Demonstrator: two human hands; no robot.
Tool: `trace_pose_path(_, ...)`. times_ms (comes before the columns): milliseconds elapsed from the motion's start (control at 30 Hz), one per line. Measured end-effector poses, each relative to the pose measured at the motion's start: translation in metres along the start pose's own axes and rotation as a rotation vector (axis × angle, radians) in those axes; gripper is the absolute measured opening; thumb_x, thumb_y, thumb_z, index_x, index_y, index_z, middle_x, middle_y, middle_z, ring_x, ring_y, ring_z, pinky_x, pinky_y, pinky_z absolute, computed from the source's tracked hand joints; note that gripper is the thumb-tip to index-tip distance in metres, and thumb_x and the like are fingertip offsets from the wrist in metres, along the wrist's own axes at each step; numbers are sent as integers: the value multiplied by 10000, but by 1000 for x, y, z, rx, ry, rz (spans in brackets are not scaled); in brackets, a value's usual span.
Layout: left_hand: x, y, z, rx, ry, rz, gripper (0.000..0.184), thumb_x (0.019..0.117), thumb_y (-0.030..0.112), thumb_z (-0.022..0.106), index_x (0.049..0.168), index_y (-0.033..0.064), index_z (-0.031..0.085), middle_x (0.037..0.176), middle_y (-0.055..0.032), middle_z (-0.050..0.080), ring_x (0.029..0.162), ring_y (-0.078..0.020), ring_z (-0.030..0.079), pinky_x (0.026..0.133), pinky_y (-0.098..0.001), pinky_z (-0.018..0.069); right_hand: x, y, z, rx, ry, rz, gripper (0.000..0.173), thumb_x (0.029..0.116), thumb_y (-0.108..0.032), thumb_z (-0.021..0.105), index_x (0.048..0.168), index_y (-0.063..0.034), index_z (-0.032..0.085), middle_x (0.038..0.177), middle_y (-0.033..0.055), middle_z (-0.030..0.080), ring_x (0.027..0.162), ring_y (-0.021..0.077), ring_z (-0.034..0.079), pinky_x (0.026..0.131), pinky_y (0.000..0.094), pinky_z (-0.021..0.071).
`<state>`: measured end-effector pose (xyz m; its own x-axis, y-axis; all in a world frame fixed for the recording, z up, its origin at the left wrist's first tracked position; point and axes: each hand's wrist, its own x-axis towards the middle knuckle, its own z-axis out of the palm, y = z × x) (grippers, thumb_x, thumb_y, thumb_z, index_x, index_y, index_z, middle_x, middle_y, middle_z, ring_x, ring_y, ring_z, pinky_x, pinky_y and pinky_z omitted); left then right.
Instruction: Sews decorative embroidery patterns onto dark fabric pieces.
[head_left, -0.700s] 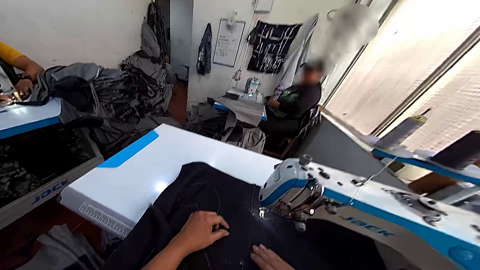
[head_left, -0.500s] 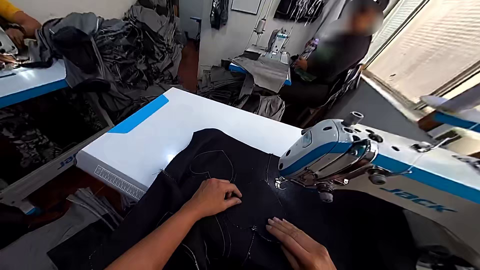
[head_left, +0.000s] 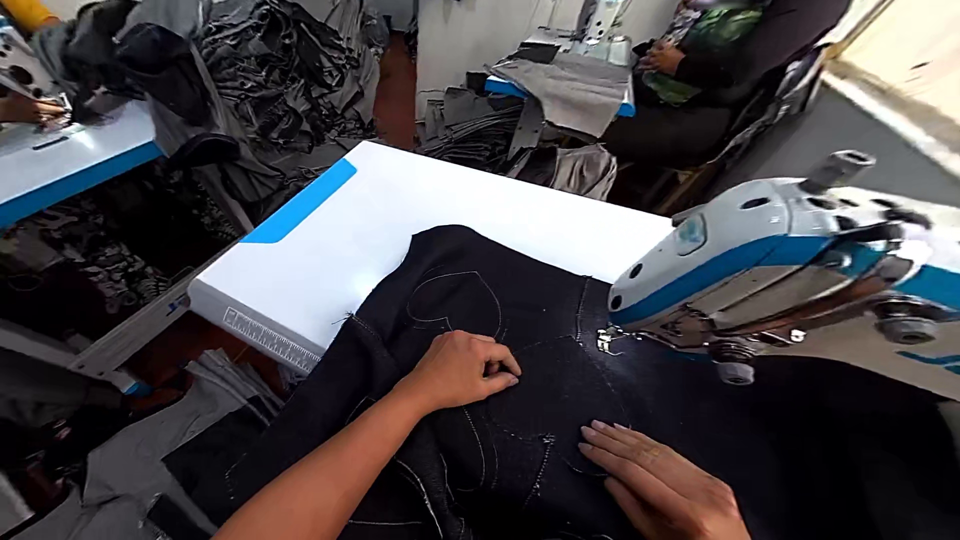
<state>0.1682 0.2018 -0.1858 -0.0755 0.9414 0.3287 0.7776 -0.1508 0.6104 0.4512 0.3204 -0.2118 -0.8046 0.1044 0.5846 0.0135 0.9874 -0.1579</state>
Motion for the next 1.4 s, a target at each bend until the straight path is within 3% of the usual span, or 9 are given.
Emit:
trace_pose_path(367, 1, 0, 5, 27, 117, -17, 207, 910, 210, 765, 1070, 79, 769, 764, -33, 682, 626, -131, 600, 613, -295, 519, -1, -5, 2, -50, 30, 1, 256, 1013, -109, 507, 1092, -99, 750, 1130, 82, 773, 1149, 214, 710, 1036, 330, 535)
trace_pose_path(467, 3, 5, 5, 20, 122, -76, 358, 898, 228, 785, 1205, 58, 713, 780, -37, 700, 618, -147, 613, 617, -323, 532, -1, -4, 2, -65, 38, 8, 264, 1011, -98, 503, 1097, -97, 752, 1136, 86, 771, 1151, 218, 710, 1041, 333, 534)
trace_pose_path(567, 6, 7, 3, -11, 216, -153, 661, 849, 232, 836, 1402, 4, 554, 1001, -133, 691, 706, -202, 646, 665, -369, 566, -1, -4, 3, -71, 41, 15, 266, 1011, -97, 503, 1095, -98, 755, 1136, 84, 772, 1150, 212, 711, 1042, 328, 533)
trace_pose_path(633, 7, 6, 0, -66, 365, -228, 652, 876, 173, 802, 1426, -18, 510, 1128, -175, 653, 744, -188, 642, 665, -335, 556, -1, -4, 3, -62, 44, 11, 266, 1007, -88, 504, 1094, -94, 755, 1135, 89, 772, 1151, 214, 711, 1043, 329, 532)
trace_pose_path(800, 7, 3, -1, -118, 557, -307, 419, 956, 96, 682, 1344, -2, 560, 1123, -145, 635, 718, -126, 616, 648, -260, 534, 0, -4, 5, -62, 56, 13, 264, 1002, -79, 507, 1088, -94, 756, 1122, 86, 775, 1137, 215, 717, 1033, 327, 540)
trace_pose_path(1000, 7, 0, 3, -111, 437, -260, 220, 959, 110, 681, 1161, 23, 677, 906, -77, 674, 707, -110, 619, 661, -240, 522, -1, -3, 4, -70, 59, 3, 261, 1004, -89, 506, 1083, -97, 755, 1118, 84, 776, 1129, 212, 720, 1031, 327, 540)
trace_pose_path(1200, 7, -6, 6, -78, 336, -194, 184, 926, 231, 738, 1020, 73, 728, 825, -25, 667, 695, -94, 617, 650, -252, 518, -1, -3, 4, -86, 65, -15, 255, 1005, -97, 508, 1075, -100, 754, 1111, 82, 778, 1118, 206, 723, 1031, 324, 537)
trace_pose_path(1333, 5, -2, 6, 5, 243, -181, 212, 920, 286, 758, 1030, 106, 735, 840, -11, 672, 709, -127, 628, 650, -321, 530, -2, -5, 3, -90, 59, -6, 248, 1011, -109, 513, 1069, -100, 754, 1118, 78, 776, 1124, 205, 720, 1029, 336, 542)
trace_pose_path(1400, 1, 0, 5, 37, 285, -184, 306, 934, 306, 739, 1161, 103, 709, 975, -51, 698, 822, -176, 675, 719, -370, 578, -4, -11, 3, -76, 32, 25, 229, 998, -119, 542, 1060, -111, 762, 1128, 67, 774, 1136, 197, 716, 1027, 358, 554)
